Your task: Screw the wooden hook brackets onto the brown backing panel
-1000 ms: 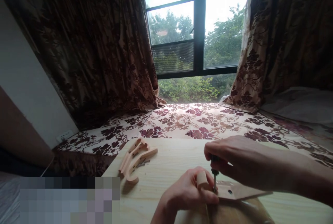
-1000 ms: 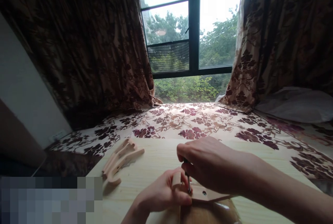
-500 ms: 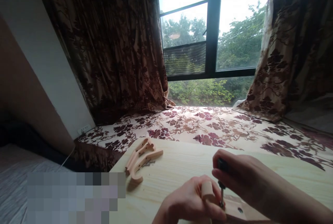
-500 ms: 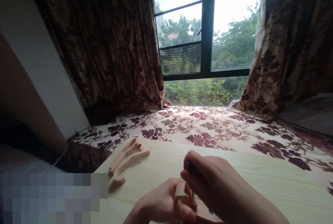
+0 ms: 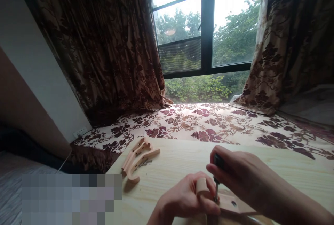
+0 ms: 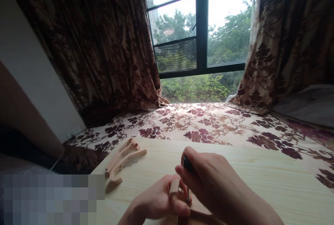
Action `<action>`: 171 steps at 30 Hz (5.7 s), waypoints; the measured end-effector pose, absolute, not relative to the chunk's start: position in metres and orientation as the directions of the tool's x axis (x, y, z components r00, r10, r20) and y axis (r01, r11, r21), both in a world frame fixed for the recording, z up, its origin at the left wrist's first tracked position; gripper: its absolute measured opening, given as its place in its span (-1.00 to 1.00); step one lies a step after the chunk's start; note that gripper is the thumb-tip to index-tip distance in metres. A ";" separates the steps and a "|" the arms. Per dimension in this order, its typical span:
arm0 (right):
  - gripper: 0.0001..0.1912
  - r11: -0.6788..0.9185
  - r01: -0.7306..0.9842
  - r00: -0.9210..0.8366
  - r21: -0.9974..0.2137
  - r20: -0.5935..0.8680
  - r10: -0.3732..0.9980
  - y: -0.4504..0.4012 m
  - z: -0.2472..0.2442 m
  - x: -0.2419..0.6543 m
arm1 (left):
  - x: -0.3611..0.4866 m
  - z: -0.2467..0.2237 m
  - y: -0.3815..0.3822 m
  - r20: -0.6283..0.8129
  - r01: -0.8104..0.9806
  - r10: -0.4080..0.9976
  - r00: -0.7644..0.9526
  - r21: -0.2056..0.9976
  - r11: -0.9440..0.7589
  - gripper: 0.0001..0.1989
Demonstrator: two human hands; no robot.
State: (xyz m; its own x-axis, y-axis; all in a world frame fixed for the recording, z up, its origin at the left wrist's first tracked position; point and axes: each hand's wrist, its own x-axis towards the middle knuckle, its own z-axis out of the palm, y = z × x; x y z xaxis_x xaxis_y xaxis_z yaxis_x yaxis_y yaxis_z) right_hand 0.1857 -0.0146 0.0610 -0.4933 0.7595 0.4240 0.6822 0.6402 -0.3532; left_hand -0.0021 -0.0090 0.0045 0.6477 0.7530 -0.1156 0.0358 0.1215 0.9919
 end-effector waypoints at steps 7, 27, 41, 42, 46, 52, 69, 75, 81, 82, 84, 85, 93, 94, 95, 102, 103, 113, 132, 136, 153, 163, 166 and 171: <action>-0.86 0.648 0.582 -0.571 -0.491 0.321 0.756 -0.018 0.067 0.190 | -0.003 0.003 -0.009 -0.114 0.023 0.762 0.637 0.991 0.129 -0.72; -0.82 0.631 0.673 -0.509 -0.386 0.378 0.774 -0.016 0.068 0.186 | 0.000 0.010 -0.011 -0.093 -0.005 0.738 0.668 0.992 0.129 -0.78; -0.84 0.632 0.679 -0.506 -0.375 0.385 0.772 -0.018 0.074 0.183 | -0.001 0.007 -0.007 -0.096 0.046 0.735 0.671 0.995 0.088 -0.75; -0.87 0.638 0.667 -0.518 -0.385 0.376 0.768 -0.020 0.075 0.183 | -0.001 0.007 -0.007 -0.092 0.043 0.733 0.674 0.995 0.085 -0.75; -0.85 0.646 0.640 -0.550 -0.416 0.338 0.764 -0.023 0.077 0.180 | -0.002 0.008 -0.007 -0.093 0.047 0.724 0.683 0.995 0.083 -0.76; -0.77 0.613 0.697 -0.487 -0.371 0.383 0.785 -0.018 0.071 0.181 | -0.001 0.009 -0.008 -0.094 0.038 0.726 0.681 0.995 0.093 -0.77; -0.80 0.635 0.722 -0.499 -0.275 0.427 0.754 -0.016 0.067 0.178 | -0.003 0.007 -0.008 -0.122 0.095 0.756 0.643 0.992 0.080 -0.63; -0.83 0.643 0.718 -0.511 -0.267 0.426 0.747 -0.017 0.069 0.181 | -0.002 0.008 -0.008 -0.105 0.084 0.756 0.646 0.994 0.066 -0.67; -0.89 0.687 0.620 -0.571 -0.378 0.383 0.726 -0.022 0.076 0.181 | -0.003 0.007 -0.007 -0.108 0.089 0.754 0.648 0.994 0.066 -0.70; -0.87 0.679 0.631 -0.564 -0.374 0.380 0.733 -0.021 0.075 0.182 | -0.003 0.007 -0.007 -0.108 0.089 0.754 0.648 0.994 0.066 -0.70; -0.83 0.655 0.663 -0.537 -0.362 0.380 0.753 -0.018 0.072 0.182 | -0.003 0.008 -0.008 -0.106 0.088 0.757 0.645 0.994 0.064 -0.70; -0.82 0.643 0.679 -0.522 -0.354 0.382 0.762 -0.016 0.071 0.183 | -0.003 0.008 -0.008 -0.105 0.088 0.759 0.643 0.994 0.063 -0.69; -0.91 0.672 0.639 -0.544 -0.374 0.399 0.738 -0.019 0.073 0.186 | -0.003 0.006 -0.009 -0.110 0.093 0.771 0.627 0.993 0.067 -0.67; -0.90 0.668 0.640 -0.543 -0.380 0.392 0.743 -0.019 0.073 0.186 | -0.003 0.006 -0.009 -0.113 0.095 0.771 0.627 0.993 0.068 -0.67; -0.88 0.661 0.647 -0.539 -0.380 0.386 0.749 -0.019 0.073 0.186 | -0.003 0.005 -0.008 -0.114 0.098 0.770 0.628 0.993 0.068 -0.67; -0.82 0.627 0.683 -0.512 -0.376 0.366 0.777 -0.018 0.073 0.184 | -0.003 0.008 -0.008 -0.116 0.103 0.755 0.645 0.993 0.064 -0.72; -0.82 0.637 0.669 -0.529 -0.383 0.357 0.770 -0.019 0.075 0.182 | -0.003 0.009 -0.008 -0.115 0.102 0.751 0.650 0.993 0.063 -0.73; -0.73 0.587 0.730 -0.481 -0.350 0.346 0.805 -0.018 0.073 0.181 | -0.002 0.011 -0.008 -0.111 0.091 0.747 0.656 0.994 0.068 -0.73; -0.87 0.664 0.638 -0.559 -0.391 0.358 0.748 -0.023 0.079 0.183 | -0.002 0.007 -0.007 -0.106 0.075 0.765 0.635 0.994 0.075 -0.71; -0.79 0.607 0.703 -0.503 -0.372 0.344 0.793 -0.018 0.075 0.185 | -0.002 0.009 -0.008 -0.111 0.082 0.760 0.641 0.994 0.076 -0.71; -0.83 0.613 0.703 -0.519 -0.359 0.329 0.789 -0.019 0.077 0.189 | -0.002 0.010 -0.008 -0.106 0.088 0.762 0.639 0.994 0.065 -0.73; -0.80 0.598 0.706 -0.494 -0.380 0.341 0.800 -0.018 0.078 0.185 | -0.002 0.008 -0.006 -0.112 0.089 0.751 0.651 0.994 0.071 -0.73; -0.83 0.605 0.713 -0.493 -0.354 0.360 0.792 -0.017 0.078 0.186 | -0.002 0.007 -0.006 -0.113 0.080 0.741 0.662 0.994 0.080 -0.71; -0.92 0.682 0.580 -0.589 -0.446 0.349 0.729 -0.024 0.085 0.184 | -0.003 0.008 -0.006 -0.111 0.064 0.712 0.693 0.994 0.093 -0.71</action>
State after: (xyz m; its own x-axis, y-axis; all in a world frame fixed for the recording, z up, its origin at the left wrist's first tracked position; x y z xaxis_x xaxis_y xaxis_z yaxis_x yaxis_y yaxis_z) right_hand 0.1843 -0.0245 0.0847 -0.5891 0.7288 0.3489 0.5799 0.6820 -0.4456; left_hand -0.0030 -0.0061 0.0076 0.6934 0.7119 -0.1113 0.0639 0.0930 0.9936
